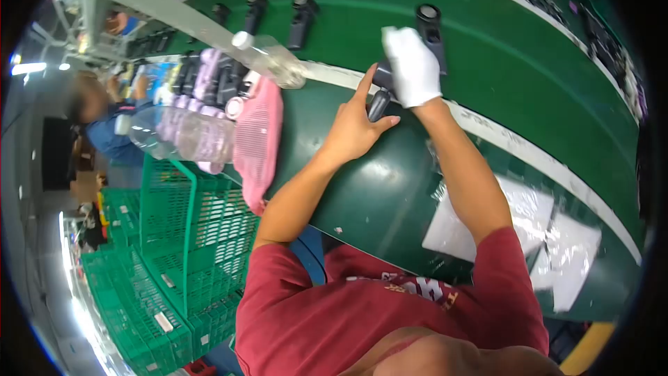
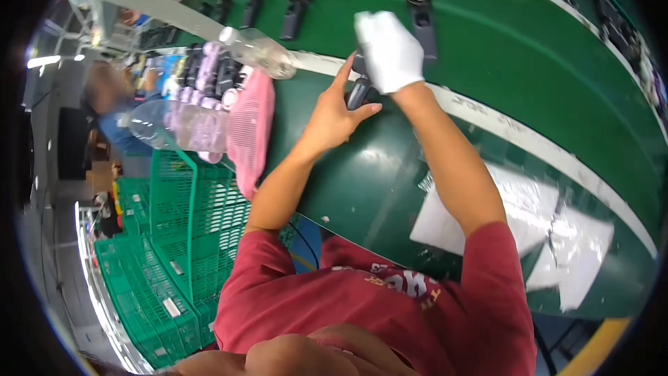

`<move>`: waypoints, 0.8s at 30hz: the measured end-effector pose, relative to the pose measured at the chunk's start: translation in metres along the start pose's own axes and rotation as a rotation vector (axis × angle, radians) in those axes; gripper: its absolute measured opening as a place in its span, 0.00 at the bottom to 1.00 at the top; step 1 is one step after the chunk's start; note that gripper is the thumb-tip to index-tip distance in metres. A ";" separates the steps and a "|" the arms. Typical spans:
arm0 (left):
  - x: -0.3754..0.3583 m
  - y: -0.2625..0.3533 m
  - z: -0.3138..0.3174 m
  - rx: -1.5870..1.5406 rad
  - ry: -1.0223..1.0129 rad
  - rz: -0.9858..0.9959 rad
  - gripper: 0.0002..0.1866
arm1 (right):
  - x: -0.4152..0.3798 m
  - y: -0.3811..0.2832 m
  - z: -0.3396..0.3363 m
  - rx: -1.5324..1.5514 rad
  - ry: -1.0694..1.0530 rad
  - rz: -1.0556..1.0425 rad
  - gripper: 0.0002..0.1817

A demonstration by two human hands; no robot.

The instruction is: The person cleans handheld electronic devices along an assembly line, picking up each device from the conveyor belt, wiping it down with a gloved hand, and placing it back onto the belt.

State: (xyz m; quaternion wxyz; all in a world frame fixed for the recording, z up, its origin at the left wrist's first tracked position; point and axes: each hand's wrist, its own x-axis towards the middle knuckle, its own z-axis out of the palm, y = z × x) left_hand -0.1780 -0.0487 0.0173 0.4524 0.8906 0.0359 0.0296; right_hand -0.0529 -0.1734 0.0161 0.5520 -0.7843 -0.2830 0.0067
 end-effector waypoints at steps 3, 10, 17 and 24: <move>-0.012 0.011 0.004 0.038 -0.026 0.019 0.44 | -0.010 -0.043 0.002 -0.579 0.017 0.224 0.14; -0.022 0.011 -0.012 -0.057 -0.165 0.040 0.53 | -0.003 -0.033 -0.020 0.300 -0.241 0.872 0.15; -0.013 -0.005 -0.006 -0.366 -0.084 0.114 0.54 | -0.009 -0.010 0.013 1.131 -0.107 0.823 0.19; -0.012 0.007 -0.011 -0.784 -0.115 -0.036 0.47 | -0.011 0.023 0.054 1.398 0.194 0.692 0.17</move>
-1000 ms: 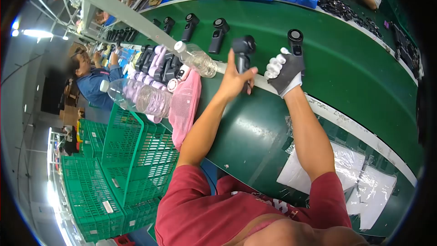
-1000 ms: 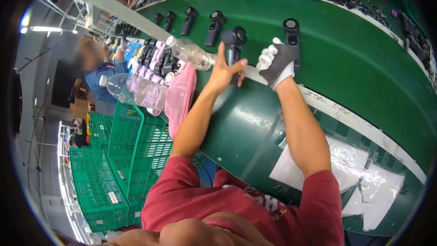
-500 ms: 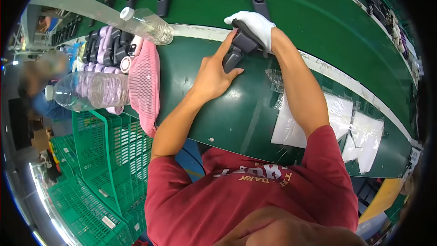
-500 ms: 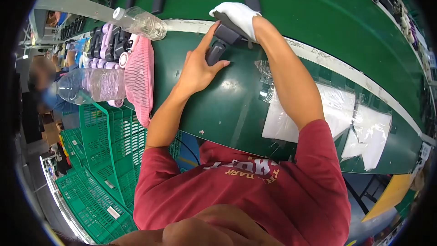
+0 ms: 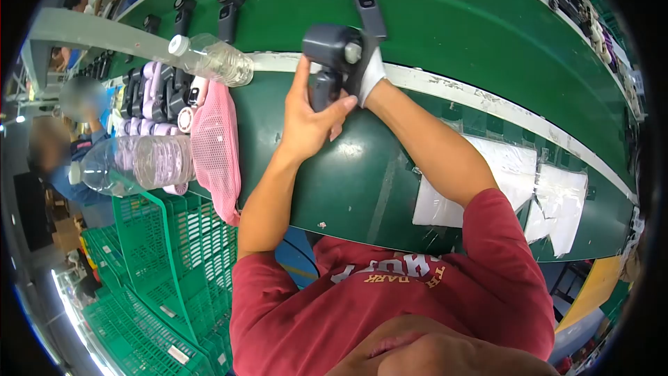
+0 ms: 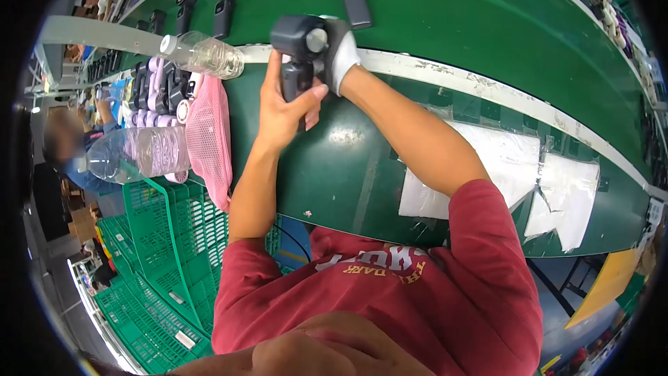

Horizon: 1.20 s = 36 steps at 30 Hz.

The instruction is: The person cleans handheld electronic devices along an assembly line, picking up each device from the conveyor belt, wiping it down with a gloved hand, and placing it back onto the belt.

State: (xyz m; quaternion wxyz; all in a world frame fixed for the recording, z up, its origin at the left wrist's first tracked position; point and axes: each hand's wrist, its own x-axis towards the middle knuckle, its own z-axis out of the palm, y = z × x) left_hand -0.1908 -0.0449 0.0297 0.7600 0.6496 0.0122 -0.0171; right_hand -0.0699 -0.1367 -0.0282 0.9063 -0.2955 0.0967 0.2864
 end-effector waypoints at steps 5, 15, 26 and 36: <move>0.003 -0.001 0.002 0.111 0.032 -0.171 0.51 | 0.003 -0.018 0.005 -0.180 0.019 -0.721 0.04; 0.003 -0.004 -0.002 0.134 -0.095 -0.197 0.53 | -0.005 -0.036 -0.014 -1.596 0.355 -1.329 0.07; 0.008 -0.021 -0.012 0.352 0.017 0.166 0.52 | 0.040 -0.045 -0.044 0.422 -0.303 0.113 0.14; 0.018 -0.010 -0.004 0.452 0.244 0.552 0.56 | -0.040 0.046 0.024 -0.247 -0.025 -0.022 0.18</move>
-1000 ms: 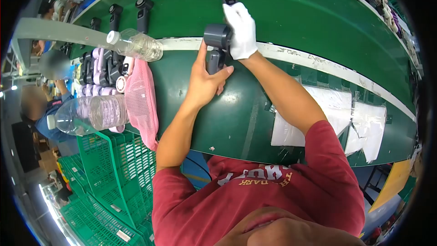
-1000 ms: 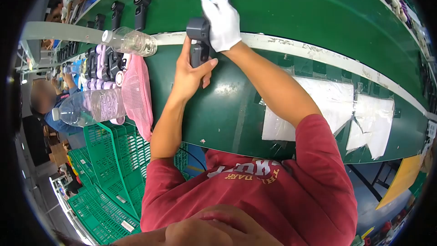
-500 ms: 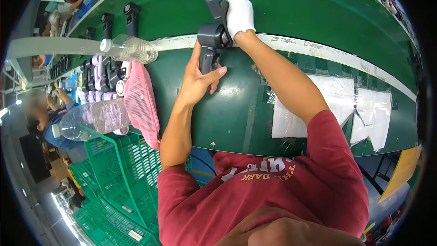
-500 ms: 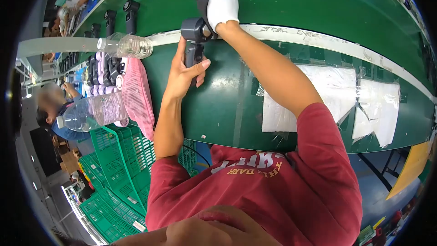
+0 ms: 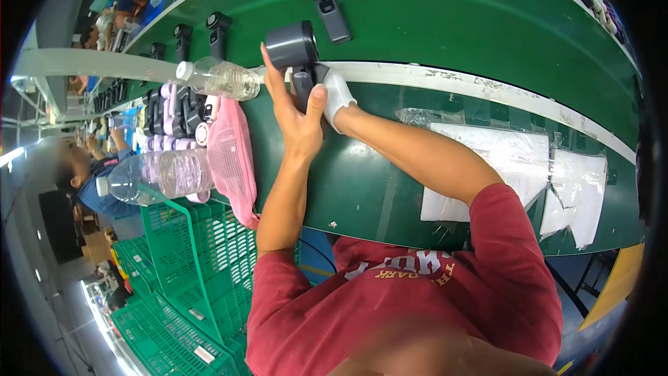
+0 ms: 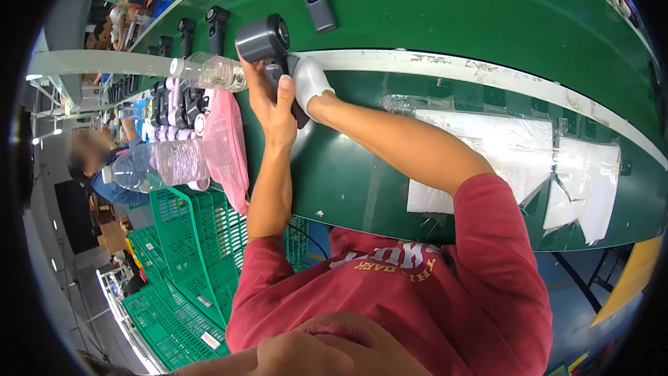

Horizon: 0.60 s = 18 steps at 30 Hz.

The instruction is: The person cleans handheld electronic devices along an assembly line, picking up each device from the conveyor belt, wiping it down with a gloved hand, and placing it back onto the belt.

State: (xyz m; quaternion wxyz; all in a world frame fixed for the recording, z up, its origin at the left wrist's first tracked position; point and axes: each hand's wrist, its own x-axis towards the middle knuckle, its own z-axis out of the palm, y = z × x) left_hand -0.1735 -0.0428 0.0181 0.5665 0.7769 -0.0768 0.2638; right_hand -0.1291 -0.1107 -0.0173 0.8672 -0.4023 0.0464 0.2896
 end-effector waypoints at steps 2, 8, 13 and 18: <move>0.001 0.000 -0.005 -0.012 0.032 0.004 0.54 | 0.015 0.035 -0.017 -0.272 -0.107 -0.143 0.18; 0.004 0.018 -0.028 -0.373 0.028 -0.129 0.30 | 0.008 -0.021 -0.012 0.320 -0.523 0.403 0.15; -0.014 -0.024 0.002 0.369 -0.250 0.039 0.48 | 0.047 0.005 -0.034 0.959 -0.294 0.587 0.20; -0.011 -0.022 0.012 -0.087 -0.082 -0.001 0.38 | 0.023 0.004 -0.030 0.222 -0.136 0.115 0.20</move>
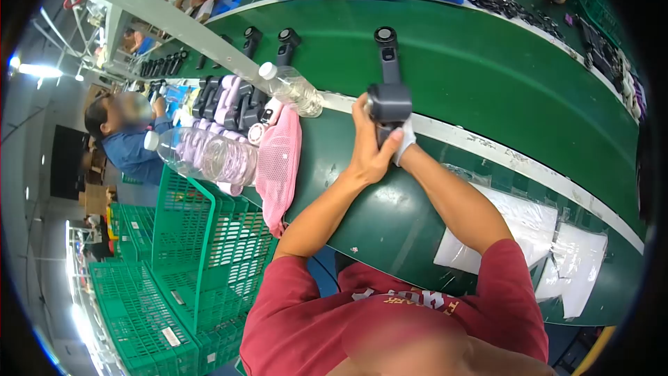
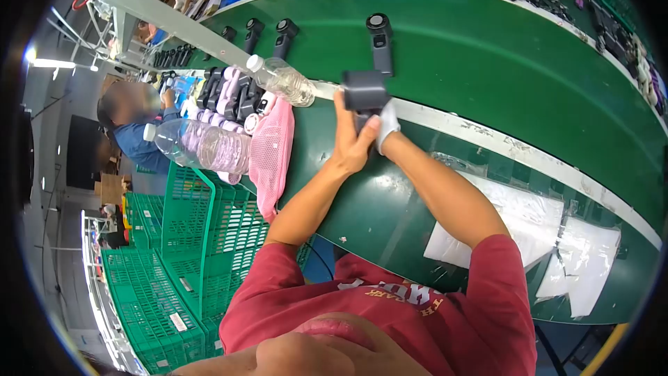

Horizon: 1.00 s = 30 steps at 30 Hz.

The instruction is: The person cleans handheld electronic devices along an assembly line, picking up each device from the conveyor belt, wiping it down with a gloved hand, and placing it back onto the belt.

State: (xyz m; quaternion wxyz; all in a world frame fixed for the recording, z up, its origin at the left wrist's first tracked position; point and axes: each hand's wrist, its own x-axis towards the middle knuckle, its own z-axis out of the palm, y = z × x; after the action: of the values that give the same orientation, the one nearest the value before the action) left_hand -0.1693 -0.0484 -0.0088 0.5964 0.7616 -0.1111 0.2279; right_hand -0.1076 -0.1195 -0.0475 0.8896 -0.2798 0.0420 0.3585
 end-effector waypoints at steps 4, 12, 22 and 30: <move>0.036 0.045 -0.004 0.243 0.049 0.143 0.27 | -0.014 0.009 0.022 -0.152 0.126 -0.140 0.20; 0.170 -0.009 0.004 0.751 0.353 -0.148 0.34 | 0.000 -0.065 -0.003 0.021 -0.031 0.185 0.24; 0.175 -0.118 -0.045 1.292 0.479 -0.324 0.41 | 0.011 -0.116 -0.034 0.368 -0.077 0.091 0.27; 0.145 -0.109 0.005 1.016 0.170 -0.534 0.37 | 0.020 -0.113 -0.037 0.376 -0.070 0.081 0.26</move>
State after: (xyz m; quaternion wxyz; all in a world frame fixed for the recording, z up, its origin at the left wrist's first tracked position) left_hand 0.0063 -0.0096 -0.0341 0.1999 0.9329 0.2566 0.1547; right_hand -0.0137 -0.1932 -0.0315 0.9120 -0.0942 0.0885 0.3892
